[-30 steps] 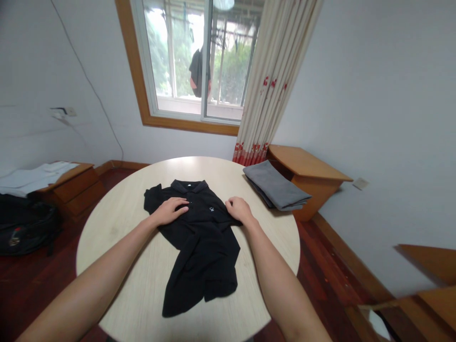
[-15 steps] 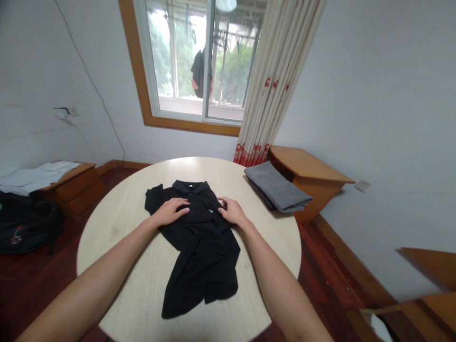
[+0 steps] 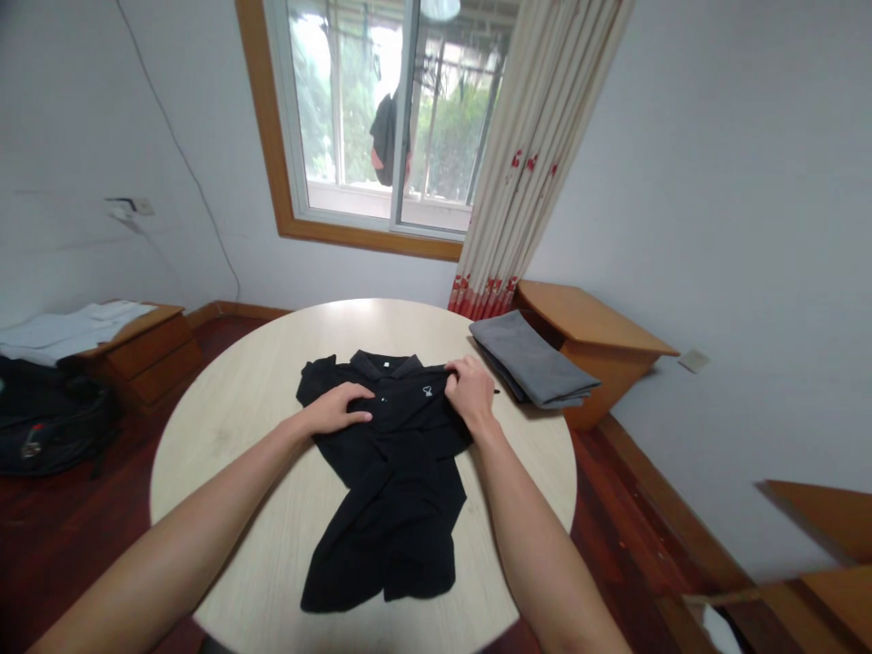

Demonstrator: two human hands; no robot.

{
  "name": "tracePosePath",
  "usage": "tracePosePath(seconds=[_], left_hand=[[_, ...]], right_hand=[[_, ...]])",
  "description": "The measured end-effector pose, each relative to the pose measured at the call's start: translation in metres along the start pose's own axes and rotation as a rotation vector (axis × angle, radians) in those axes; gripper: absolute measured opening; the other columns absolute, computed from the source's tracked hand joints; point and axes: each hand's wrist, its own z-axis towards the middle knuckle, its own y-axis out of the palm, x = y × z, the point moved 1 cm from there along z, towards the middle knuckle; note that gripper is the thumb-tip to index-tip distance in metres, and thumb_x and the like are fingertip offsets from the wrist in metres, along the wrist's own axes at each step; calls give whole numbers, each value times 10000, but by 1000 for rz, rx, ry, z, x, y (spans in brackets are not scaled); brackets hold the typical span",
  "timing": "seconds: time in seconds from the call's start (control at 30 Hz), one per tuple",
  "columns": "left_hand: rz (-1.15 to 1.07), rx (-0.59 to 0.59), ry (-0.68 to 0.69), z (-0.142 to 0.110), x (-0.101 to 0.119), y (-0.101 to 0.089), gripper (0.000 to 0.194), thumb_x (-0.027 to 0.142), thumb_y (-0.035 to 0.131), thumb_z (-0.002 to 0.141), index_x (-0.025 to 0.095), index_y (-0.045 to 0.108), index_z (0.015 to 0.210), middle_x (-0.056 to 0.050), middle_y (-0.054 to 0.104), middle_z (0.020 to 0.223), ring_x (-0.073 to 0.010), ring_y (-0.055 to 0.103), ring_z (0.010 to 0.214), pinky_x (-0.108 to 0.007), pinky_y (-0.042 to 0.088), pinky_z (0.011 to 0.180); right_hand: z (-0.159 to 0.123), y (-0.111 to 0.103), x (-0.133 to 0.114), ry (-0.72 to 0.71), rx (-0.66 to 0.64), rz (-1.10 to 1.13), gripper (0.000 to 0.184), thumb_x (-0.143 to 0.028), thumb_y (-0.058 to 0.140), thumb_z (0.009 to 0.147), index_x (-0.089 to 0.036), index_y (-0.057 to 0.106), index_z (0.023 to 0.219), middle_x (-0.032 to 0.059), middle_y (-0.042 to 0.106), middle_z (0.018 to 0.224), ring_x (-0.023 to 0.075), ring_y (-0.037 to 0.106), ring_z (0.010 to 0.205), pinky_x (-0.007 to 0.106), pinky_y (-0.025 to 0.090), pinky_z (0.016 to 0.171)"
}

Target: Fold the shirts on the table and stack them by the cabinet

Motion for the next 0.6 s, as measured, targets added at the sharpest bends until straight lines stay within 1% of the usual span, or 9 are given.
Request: tracePosePath(seconds=[0.03,0.1,0.17,0.23,0.27,0.33,0.4,0.5,0.6], left_hand=[[-2,-1,4,0,1,1,404,416,699,835,222,692,1189,-87,691,1258,-271,605,1178,-437,456,1055],[-6,-2,11,0,1,3,394,413,693,838,214,695,1178,-94,689,1261,-273,602,1187,-443,450,1061],[-18,2,14,0,1,3,380,413,678,851,212,697,1172,-94,692,1258,-269,607,1183,-441,447,1066],[-25,8,16,-1,0,3,371,422,671,856,220,700,1167,-88,695,1256,-266,613,1178,-439,448,1067],[-26,12,16,-1,0,3,368,427,669,857,224,702,1163,-87,695,1256,-267,613,1178,-439,448,1066],[-27,14,21,-1,0,3,366,433,665,860,222,705,1156,-87,697,1253,-267,615,1178,-437,451,1064],[-26,13,29,-1,1,3,363,432,660,866,215,707,1153,-89,698,1250,-265,616,1175,-433,454,1062],[-15,12,28,-1,1,3,368,427,658,870,205,704,1159,-93,696,1253,-264,615,1177,-429,454,1061],[-14,10,29,-1,1,3,372,429,657,869,202,704,1160,-98,694,1257,-266,615,1182,-432,453,1062]], right_hand=[[-1,0,-1,-50,-38,15,265,-170,540,823,-203,762,963,71,726,970,215,640,914,281,445,794],[-2,5,-2,-71,-226,38,204,-300,581,865,-206,762,859,50,727,835,196,638,781,268,429,701],[-3,12,1,-21,-374,24,387,-453,529,929,-198,741,731,47,706,702,183,620,676,266,387,620],[-2,17,5,41,-363,-20,529,-503,420,987,-188,732,698,68,709,686,188,631,679,271,367,604],[-1,19,7,67,-323,-38,517,-486,411,996,-187,743,735,77,727,729,194,648,717,270,373,615],[-1,22,10,113,-273,-53,376,-428,485,973,-200,765,870,79,762,870,208,678,830,265,405,663],[-1,26,12,138,-295,-50,268,-386,576,923,-213,760,1009,77,766,1012,224,687,943,268,442,730],[-3,33,11,110,-373,-8,328,-380,629,891,-188,723,1140,101,747,1110,238,685,1007,288,478,808],[-5,42,12,60,-409,69,397,-360,665,874,-162,678,1218,118,742,1086,231,690,968,307,495,839]])
